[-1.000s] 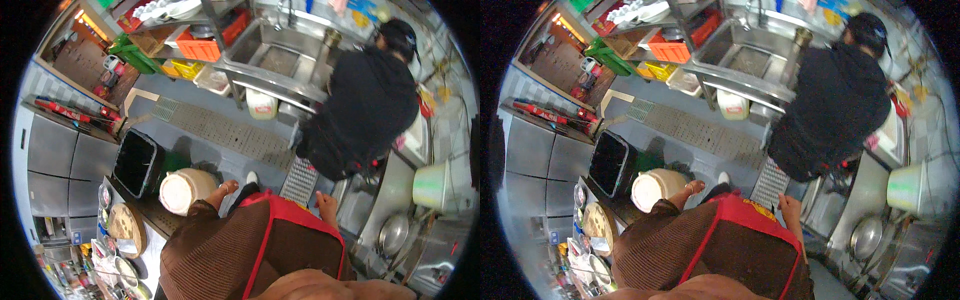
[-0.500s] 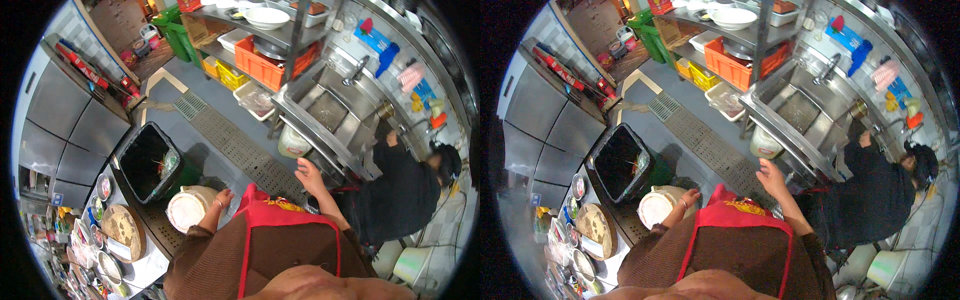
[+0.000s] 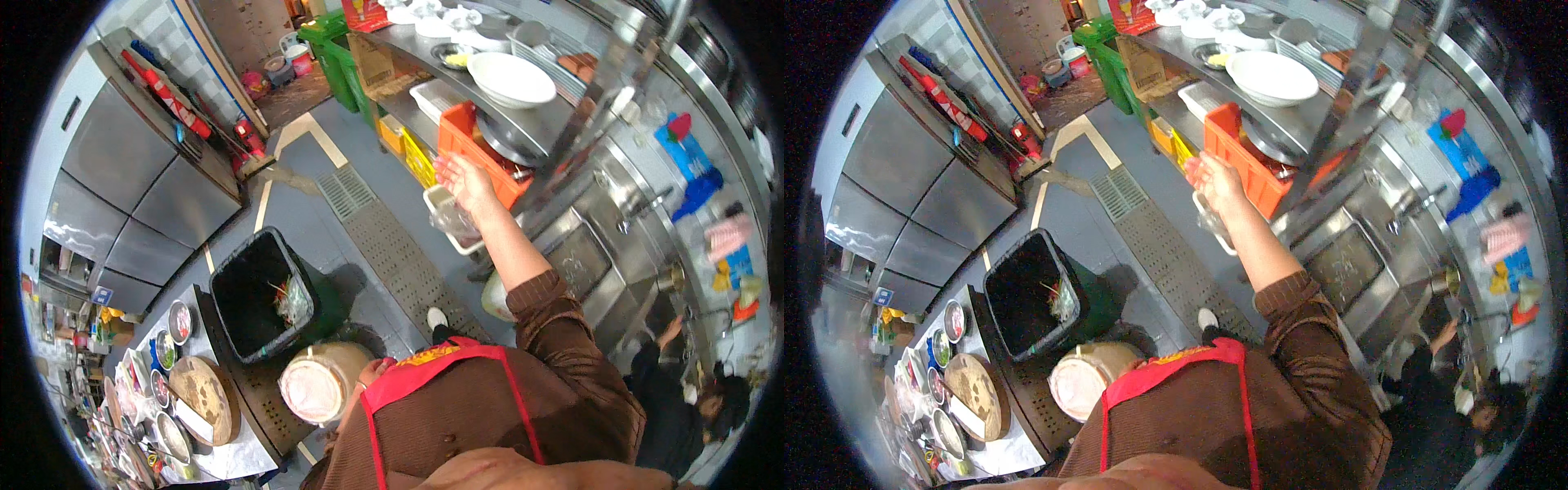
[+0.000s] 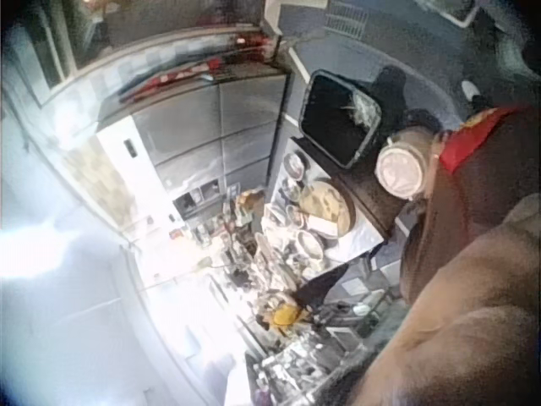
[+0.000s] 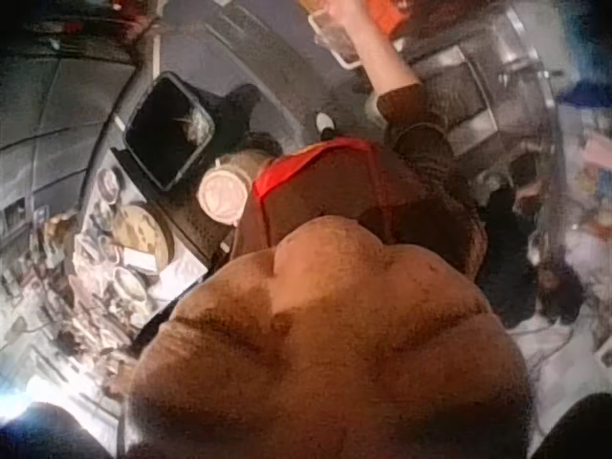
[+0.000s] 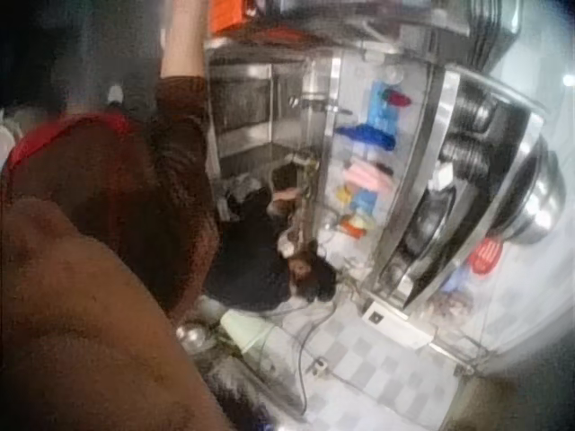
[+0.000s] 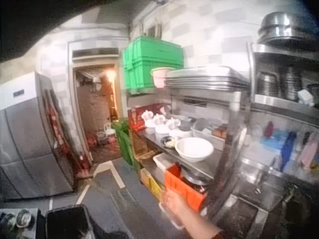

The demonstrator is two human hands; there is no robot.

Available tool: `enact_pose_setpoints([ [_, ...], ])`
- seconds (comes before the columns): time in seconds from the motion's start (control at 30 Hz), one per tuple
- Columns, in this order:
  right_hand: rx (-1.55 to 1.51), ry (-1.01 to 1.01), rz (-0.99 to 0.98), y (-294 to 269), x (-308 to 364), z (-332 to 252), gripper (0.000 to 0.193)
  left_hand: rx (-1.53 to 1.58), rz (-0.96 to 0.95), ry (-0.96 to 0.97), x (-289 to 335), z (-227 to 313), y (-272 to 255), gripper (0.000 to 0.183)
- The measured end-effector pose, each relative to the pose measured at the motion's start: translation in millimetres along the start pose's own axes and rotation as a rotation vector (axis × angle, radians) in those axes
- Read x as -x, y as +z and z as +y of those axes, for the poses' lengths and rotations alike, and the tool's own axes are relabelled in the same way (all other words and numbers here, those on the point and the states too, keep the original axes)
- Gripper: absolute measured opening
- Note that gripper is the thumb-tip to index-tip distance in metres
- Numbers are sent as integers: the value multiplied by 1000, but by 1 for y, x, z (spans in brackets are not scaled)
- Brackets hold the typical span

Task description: The person unpacks bean sprouts from a plastic bag and places them on a cutting board. They then peel and chop a potato into small cubes, transfer the cubes into a metal bowl, and rinse them under running water. The person also washes a metal strainer and rinses their hands.

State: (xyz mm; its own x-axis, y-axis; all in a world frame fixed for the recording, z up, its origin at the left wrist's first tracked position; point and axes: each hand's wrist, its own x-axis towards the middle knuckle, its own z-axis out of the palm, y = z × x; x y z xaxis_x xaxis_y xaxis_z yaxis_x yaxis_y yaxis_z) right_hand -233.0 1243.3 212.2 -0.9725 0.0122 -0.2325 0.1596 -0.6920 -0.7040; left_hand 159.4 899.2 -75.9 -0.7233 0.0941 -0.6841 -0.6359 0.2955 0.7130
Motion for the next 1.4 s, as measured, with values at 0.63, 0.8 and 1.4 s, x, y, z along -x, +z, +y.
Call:
enact_pose_setpoints([
  [0.63,-197,-158,401,33,-424,-104,33,-56,302,-246,-37,94,-21,45],
  [0.8,-36,-64,54,40,-320,-61,29,-132,265,-209,-43,78,-36,44],
  [1.4,537,88,611,-98,393,63,22,178,-720,72,-23,166,-13,60],
])
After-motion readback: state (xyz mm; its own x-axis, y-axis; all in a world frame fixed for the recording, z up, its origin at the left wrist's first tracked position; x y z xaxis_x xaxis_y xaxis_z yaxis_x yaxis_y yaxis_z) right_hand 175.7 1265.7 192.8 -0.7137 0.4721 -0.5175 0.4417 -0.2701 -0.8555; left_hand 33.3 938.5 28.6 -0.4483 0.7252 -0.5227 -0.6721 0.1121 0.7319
